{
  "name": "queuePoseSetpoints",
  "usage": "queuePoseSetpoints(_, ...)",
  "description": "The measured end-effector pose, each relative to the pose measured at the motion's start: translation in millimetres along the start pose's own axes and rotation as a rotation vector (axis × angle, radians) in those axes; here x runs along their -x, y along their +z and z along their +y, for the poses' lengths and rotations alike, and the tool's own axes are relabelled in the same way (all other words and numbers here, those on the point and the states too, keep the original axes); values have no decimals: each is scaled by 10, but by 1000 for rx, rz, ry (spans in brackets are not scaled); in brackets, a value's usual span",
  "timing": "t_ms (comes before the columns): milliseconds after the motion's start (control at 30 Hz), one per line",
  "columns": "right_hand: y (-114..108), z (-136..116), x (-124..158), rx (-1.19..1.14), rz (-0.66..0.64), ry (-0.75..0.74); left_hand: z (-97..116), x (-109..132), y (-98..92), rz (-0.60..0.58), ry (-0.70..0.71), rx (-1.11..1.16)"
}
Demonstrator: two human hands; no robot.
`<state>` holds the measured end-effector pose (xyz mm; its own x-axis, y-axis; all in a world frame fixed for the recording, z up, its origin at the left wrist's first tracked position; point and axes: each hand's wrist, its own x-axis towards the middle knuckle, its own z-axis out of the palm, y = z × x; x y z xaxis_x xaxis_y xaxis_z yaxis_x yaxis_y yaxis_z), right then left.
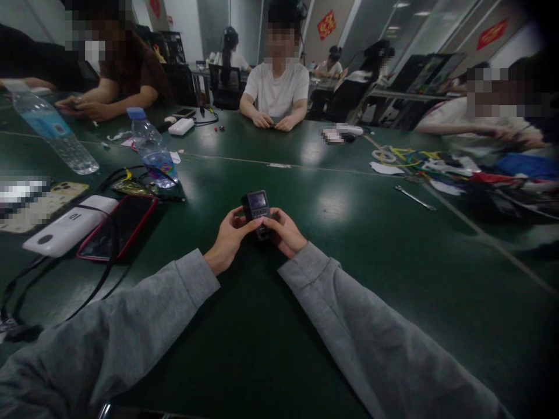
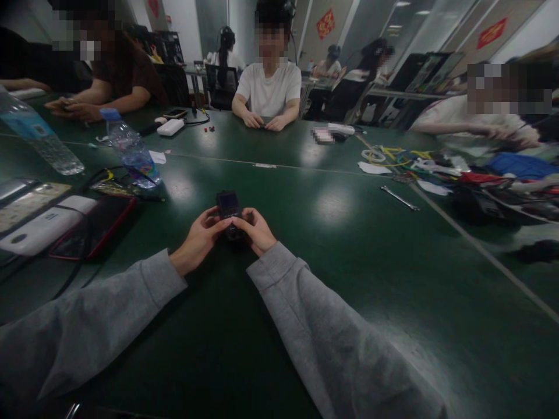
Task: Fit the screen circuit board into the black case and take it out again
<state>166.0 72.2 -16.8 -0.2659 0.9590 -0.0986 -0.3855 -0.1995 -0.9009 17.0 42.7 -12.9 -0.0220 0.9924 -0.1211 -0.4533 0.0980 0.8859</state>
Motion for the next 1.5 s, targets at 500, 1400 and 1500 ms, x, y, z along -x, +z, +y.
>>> queuePoseSetpoints(500,19,-13,27,15,-5,-48,6,-17,-2,-74,35,-9)
queuePoseSetpoints(1400,122,222,117,818,90,-579,200,-197,-147,-213,-396,322)
queuePoseSetpoints(1500,148,225,143,899,82,-669,201,-200,-150,-196,-417,306)
